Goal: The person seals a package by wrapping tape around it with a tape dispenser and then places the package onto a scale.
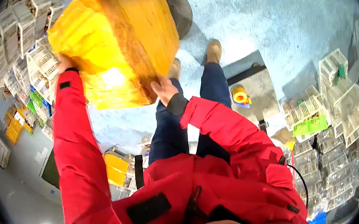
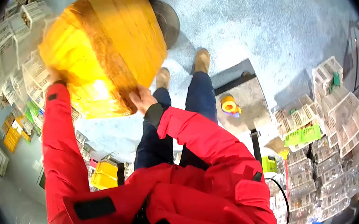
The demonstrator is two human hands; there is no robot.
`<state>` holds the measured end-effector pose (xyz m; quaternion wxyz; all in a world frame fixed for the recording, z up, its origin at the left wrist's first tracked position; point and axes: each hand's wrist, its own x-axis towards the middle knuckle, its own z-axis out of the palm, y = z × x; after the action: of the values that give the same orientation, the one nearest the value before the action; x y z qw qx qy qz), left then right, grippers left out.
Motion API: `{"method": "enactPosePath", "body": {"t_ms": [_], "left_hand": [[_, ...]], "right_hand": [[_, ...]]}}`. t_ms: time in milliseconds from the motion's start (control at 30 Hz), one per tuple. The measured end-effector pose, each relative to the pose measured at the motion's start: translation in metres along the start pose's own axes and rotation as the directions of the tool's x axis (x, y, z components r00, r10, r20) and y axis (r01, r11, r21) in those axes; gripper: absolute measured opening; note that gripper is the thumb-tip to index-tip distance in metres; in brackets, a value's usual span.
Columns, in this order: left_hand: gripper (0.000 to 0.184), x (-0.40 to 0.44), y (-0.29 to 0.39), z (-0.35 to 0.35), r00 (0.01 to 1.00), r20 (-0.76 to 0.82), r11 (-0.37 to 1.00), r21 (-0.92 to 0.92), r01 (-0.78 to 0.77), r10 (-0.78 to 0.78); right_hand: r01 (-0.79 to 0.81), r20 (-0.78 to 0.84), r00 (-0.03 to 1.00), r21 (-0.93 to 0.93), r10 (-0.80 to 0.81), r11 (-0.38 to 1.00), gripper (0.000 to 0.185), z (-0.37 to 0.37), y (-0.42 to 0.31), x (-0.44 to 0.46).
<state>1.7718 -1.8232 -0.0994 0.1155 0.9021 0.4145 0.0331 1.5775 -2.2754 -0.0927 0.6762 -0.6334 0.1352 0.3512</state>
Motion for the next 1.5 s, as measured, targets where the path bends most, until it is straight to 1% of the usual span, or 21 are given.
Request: {"method": "enactPosePath", "body": {"t_ms": [100,267,300,367,433,500,533,567,633,700,733,767,800,833,867,900,1167,1233,1267,1367,1500], "left_hand": [[0.053,0.001,-0.008,-0.006,0.837,0.478,0.667,-0.536,0.517,-0.265],[0.052,0.03,-0.032,-0.001,0.852,0.523,0.648,-0.655,0.388,0.019],[0.052,0.027,-0.02,-0.003,0.897,0.411,0.749,-0.643,0.159,0.163],[0.055,0.003,0.038,-0.014,0.887,0.45,0.776,-0.594,0.213,0.101],[0.058,-0.018,0.107,-0.028,0.866,0.499,0.826,-0.497,0.267,0.02],[0.054,0.033,0.104,-0.004,0.805,0.307,0.862,-0.166,-0.48,0.508],[0.05,0.054,0.108,0.008,0.625,0.204,0.621,0.09,-0.779,0.754],[0.046,0.062,0.123,0.016,0.537,0.234,0.529,0.101,-0.842,0.81],[0.046,0.078,0.152,0.031,0.343,0.284,0.326,0.108,-0.939,0.895],[0.034,-0.01,0.242,0.023,0.642,0.318,0.716,-0.332,-0.614,0.698],[0.038,0.005,0.246,0.036,0.175,0.158,0.188,-0.068,-0.98,0.972],[0.043,-0.025,0.273,0.03,0.432,0.225,0.483,-0.283,-0.828,0.873],[0.043,-0.037,0.288,0.032,0.401,0.242,0.46,-0.29,-0.839,0.884],[0.044,-0.046,0.299,0.033,0.371,0.264,0.44,-0.295,-0.848,0.891],[0.044,-0.061,0.313,0.033,0.341,0.282,0.415,-0.272,-0.868,0.897],[0.044,-0.072,0.327,0.032,0.309,0.297,0.384,-0.242,-0.891,0.903],[0.047,-0.098,0.344,0.026,0.224,0.364,0.299,-0.163,-0.94,0.904],[0.05,-0.088,0.335,0.029,0.187,0.384,0.264,-0.161,-0.951,0.904],[0.051,-0.091,0.328,0.026,0.195,0.38,0.264,-0.137,-0.955,0.904],[0.055,-0.099,0.337,0.022,0.225,0.359,0.282,-0.114,-0.953,0.906],[0.058,-0.095,0.353,0.028,0.264,0.372,0.334,-0.137,-0.932,0.89]], "right_hand": [[0.047,0.041,0.998,-0.145,-0.042,0.988,0.074,0.002,0.002,-0.015],[0.039,-0.005,0.999,0.066,-0.039,0.997,0.078,0.021,-0.007,-0.024],[0.11,-0.032,0.994,0.078,-0.108,0.991,0.079,0.039,0.013,-0.021],[0.229,-0.089,0.971,0.092,-0.221,0.969,0.082,0.075,0.052,-0.023],[0.002,0.093,0.994,0.458,-0.05,0.889,0.084,0.104,0.041,-0.027],[-0.136,0.223,0.975,0.619,-0.007,0.773,0.085,0.128,0.028,-0.019],[0.192,0.04,0.973,0.403,-0.227,0.895,0.078,0.144,0.04,-0.007],[0.224,0.183,0.959,-0.028,-0.215,0.974,0.069,0.143,0.058,0.004],[-0.098,0.444,0.894,0.067,0.058,0.993,0.047,0.098,0.078,0.044],[-0.022,0.328,0.942,-0.154,0.072,0.988,0.036,0.011,0.1,0.088],[0.101,0.135,0.989,-0.359,-0.056,0.928,0.035,-0.037,0.123,0.11],[0.115,-0.055,0.983,-0.556,-0.174,0.823,0.036,-0.085,0.146,0.132],[-0.187,-0.034,0.969,-0.753,0.246,0.631,0.036,-0.15,0.072,0.148],[-0.085,-0.416,0.909,-0.228,-0.018,0.97,0.039,-0.177,0.083,0.145],[-0.218,-0.356,0.919,-0.109,0.167,0.97,0.048,-0.211,0.038,0.153],[0.038,-0.445,0.888,-0.173,-0.113,0.984,0.051,-0.226,0.037,0.175],[0.424,-0.682,0.656,-0.024,-0.325,0.905,0.067,-0.247,-0.084,0.28],[0.183,-0.381,0.894,-0.174,-0.237,0.968,0.066,-0.168,0.047,0.349],[0.138,-0.538,0.841,0.096,-0.066,0.986,0.065,-0.163,0.025,0.29],[-0.205,-0.07,0.979,-0.352,0.193,0.913,0.058,-0.166,0.125,0.237],[-0.209,-0.301,0.933,-0.002,0.199,0.978,0.049,-0.212,0.092,0.257]]}}
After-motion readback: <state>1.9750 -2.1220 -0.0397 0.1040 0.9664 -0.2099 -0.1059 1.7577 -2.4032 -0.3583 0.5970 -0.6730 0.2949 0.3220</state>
